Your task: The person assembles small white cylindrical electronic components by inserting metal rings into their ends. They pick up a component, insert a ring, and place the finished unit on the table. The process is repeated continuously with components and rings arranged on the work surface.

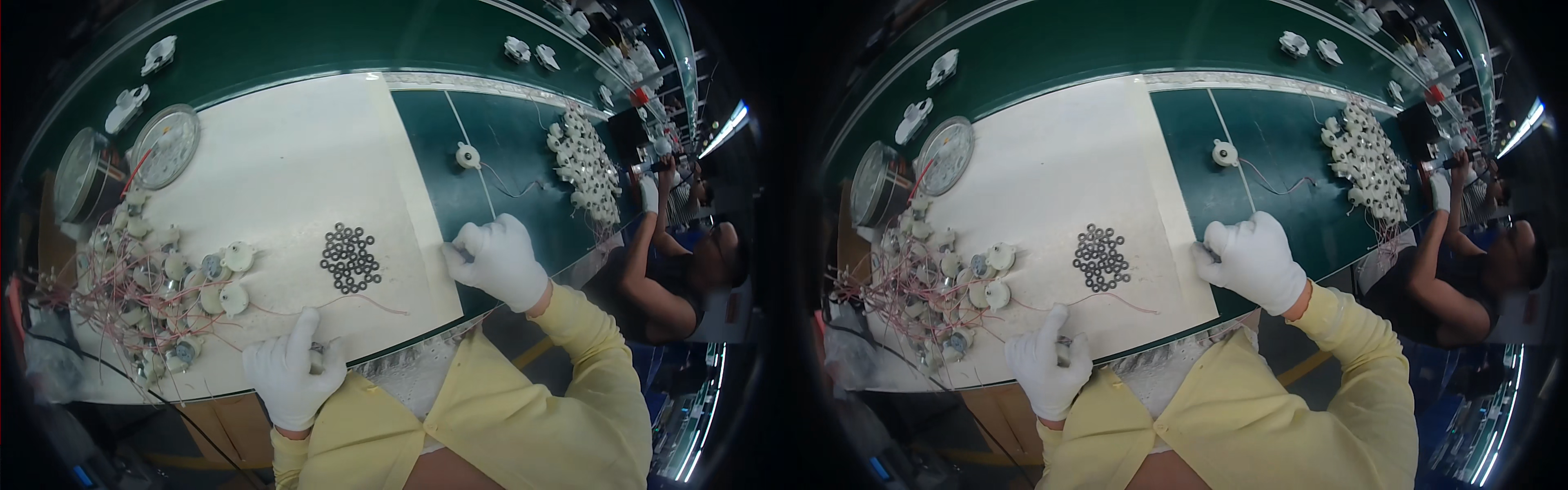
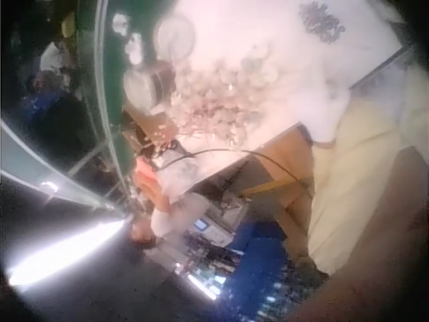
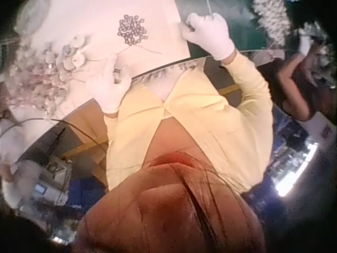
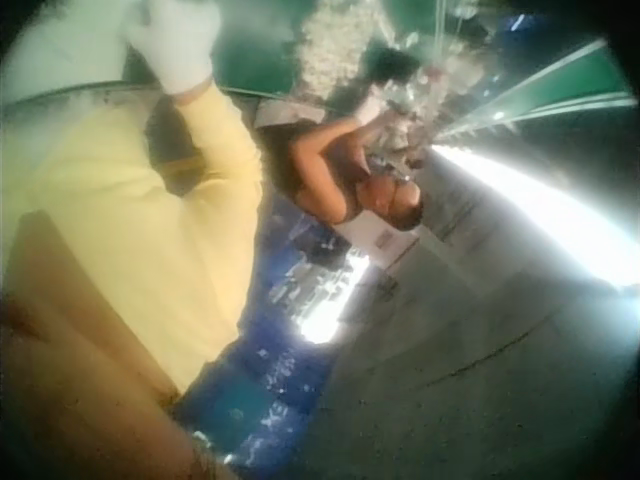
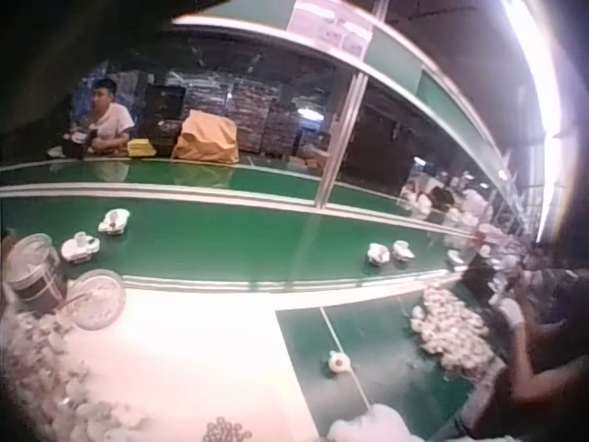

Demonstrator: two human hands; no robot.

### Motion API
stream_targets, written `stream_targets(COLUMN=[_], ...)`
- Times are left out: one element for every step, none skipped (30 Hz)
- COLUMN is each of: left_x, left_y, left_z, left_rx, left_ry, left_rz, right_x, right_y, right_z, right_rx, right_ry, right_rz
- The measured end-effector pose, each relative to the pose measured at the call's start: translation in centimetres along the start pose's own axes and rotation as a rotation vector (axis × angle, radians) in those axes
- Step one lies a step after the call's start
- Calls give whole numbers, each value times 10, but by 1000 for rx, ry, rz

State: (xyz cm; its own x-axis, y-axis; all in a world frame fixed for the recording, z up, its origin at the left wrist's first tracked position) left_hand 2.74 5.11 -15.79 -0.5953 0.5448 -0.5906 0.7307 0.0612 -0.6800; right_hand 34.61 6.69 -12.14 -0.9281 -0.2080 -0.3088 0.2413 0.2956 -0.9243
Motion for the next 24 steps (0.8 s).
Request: stream_targets(left_x=[0,0,0,-1,1,2,1,0,0,0,0,0,1,2,2,1,0,0,0,0,0,0,0,0], left_y=[1,1,2,3,4,5,6,6,6,5,6,7,6,6,6,5,5,6,6,7,8,10,10,10], left_z=[0,0,1,1,2,0,-2,-2,-3,-2,-1,-1,0,0,0,0,0,-1,-1,-1,-1,0,-2,-3], left_rx=[10,17,9,0,-6,-11,-17,-21,-27,-32,-41,-35,-28,-15,-13,-10,-8,-13,-18,-21,-28,-36,-47,-42], left_ry=[2,1,-1,-4,-8,-3,3,7,13,21,26,16,6,-3,-4,-5,-8,-10,-13,-16,-21,-26,-26,-28], left_rz=[-6,-23,-33,-43,-53,-55,-55,-63,-67,-69,-70,-65,-59,-52,-61,-69,-76,-79,-84,-88,-90,-93,-96,-92], right_x=[-2,-3,-6,-11,-13,-15,-17,-24,-36,-46,-53,-59,-63,-65,-67,-70,-73,-70,-63,-54,-46,-38,-36,-37], right_y=[2,6,9,12,13,15,17,28,37,47,52,57,58,53,47,39,30,20,5,-12,-21,-15,-4,9], right_z=[1,-1,-2,-3,-2,1,3,4,5,8,12,16,18,20,21,21,20,20,18,16,17,21,25,29], right_rx=[1,-4,-11,8,-37,-83,-127,-172,-160,-139,-162,-183,-202,-210,-202,-193,-184,-165,-195,-223,-249,-244,-249,-255], right_ry=[19,33,46,86,2,-82,-164,37,209,382,348,315,283,319,337,354,370,431,382,335,290,239,226,213], right_rz=[-24,-56,-88,-234,-178,-120,-61,-254,-227,-209,-81,49,180,149,91,33,-24,-180,-168,-156,-142,-114,-152,-185])
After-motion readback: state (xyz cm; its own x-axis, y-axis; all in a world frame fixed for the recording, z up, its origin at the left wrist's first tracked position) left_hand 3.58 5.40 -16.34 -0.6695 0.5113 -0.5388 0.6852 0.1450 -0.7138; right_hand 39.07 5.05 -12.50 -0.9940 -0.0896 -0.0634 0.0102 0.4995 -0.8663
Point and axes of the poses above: each hand's wrist, its own z-axis away from the middle knuckle, its own y-axis out of the palm, x = y × z, the point moved 2 cm from there along -z, towards the middle knuckle, and after that the axes turned 14 degrees about z, right-handed, at the moved point
